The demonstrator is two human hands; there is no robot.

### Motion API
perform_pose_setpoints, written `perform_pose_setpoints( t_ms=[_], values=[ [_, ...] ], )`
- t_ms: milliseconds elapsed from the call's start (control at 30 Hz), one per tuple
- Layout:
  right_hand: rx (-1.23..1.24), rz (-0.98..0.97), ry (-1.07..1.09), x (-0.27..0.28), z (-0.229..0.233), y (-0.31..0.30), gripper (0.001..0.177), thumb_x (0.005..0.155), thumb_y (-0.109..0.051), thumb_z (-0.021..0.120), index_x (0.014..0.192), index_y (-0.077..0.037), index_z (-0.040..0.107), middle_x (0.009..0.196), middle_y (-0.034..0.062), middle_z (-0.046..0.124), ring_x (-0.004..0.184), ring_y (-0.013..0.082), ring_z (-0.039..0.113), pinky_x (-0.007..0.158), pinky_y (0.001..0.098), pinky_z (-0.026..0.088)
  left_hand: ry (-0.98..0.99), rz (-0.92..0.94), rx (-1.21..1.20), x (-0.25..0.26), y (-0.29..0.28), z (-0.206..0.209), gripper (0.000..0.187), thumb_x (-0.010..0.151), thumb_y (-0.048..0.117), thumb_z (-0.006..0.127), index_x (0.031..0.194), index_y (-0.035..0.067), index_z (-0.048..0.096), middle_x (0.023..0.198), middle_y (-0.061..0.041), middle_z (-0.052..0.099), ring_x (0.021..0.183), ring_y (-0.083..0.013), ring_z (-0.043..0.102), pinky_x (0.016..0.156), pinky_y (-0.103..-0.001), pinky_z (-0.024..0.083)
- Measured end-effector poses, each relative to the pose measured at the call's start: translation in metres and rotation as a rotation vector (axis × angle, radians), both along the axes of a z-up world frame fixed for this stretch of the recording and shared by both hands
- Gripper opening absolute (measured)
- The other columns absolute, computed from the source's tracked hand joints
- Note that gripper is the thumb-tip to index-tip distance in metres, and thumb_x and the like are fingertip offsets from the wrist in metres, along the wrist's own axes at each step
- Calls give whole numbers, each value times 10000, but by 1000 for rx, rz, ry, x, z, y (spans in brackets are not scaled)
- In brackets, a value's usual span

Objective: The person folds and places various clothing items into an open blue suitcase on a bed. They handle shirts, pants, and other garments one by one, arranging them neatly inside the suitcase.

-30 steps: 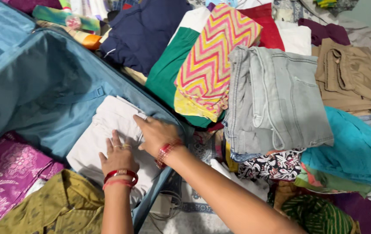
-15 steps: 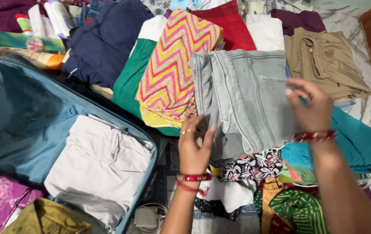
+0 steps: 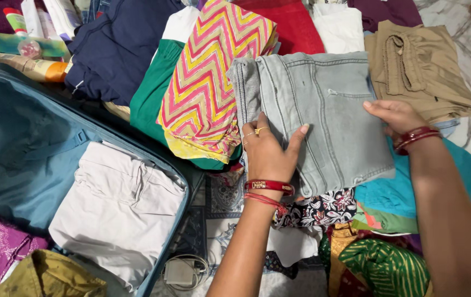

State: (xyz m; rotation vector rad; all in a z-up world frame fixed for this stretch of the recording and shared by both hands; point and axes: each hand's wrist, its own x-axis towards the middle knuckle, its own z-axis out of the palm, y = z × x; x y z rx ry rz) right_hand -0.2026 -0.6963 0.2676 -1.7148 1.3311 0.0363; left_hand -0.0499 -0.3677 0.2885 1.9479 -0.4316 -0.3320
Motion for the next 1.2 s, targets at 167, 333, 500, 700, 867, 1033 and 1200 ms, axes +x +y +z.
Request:
perform_pose_setpoints(
  t_ms=[167,333,500,700,867,1033,1200],
  values=[
    [167,62,-257,-7,41,25,428,981,-346,685,1281,-68,562,932,-21,609,736,46,518,546,238,375,84,36,-125,1,5,-6,1049,782,557,792,1455,-152,413,1339,-354,461,1210,-505,553,1028,-489,475],
    [158,-43,-481,1,105,89,422,905,-231,651,1294,-89,570,1036,-45,717,841,31,671,666,233,511,154,4,-185,1,6,-10,1029,778,583,807,1398,-163,464,1335,-350,592,1278,-440,594,1110,-456,461],
    [130,-78,-625,6,141,172,461,875,-174,638,1321,-81,571,1072,-2,704,897,96,670,733,299,518,346,-45,-250,1,22,-12,1063,806,580,788,1453,-169,401,1444,-361,512,1380,-408,511,1149,-430,398],
    [127,-89,-733,34,163,245,519,840,-107,622,1354,-71,571,1116,50,689,965,175,669,814,378,527,559,-243,-792,6,75,-5,981,851,574,744,1531,-49,410,1504,-198,533,1395,-288,503,1185,-386,378],
    [141,-88,-774,38,192,308,573,810,-51,609,1382,-63,571,1152,93,676,1021,240,668,881,444,534,685,-331,-915,49,164,-6,860,854,405,804,1511,-20,446,1416,-140,590,1295,-227,565,1118,-373,447],
    [81,32,-736,44,170,345,633,780,5,596,1409,-55,571,1188,136,664,1078,305,667,948,510,542,620,-197,-667,113,278,6,755,787,302,840,1393,-55,567,1238,-135,703,1089,-210,674,962,-360,555],
    [89,426,-683,82,93,415,394,769,122,617,1108,-24,754,1135,119,687,1062,231,640,943,369,485,532,-1,-360,176,376,29,720,714,209,850,1351,-17,600,1193,-116,730,1061,-200,705,936,-337,561]
  ],
)
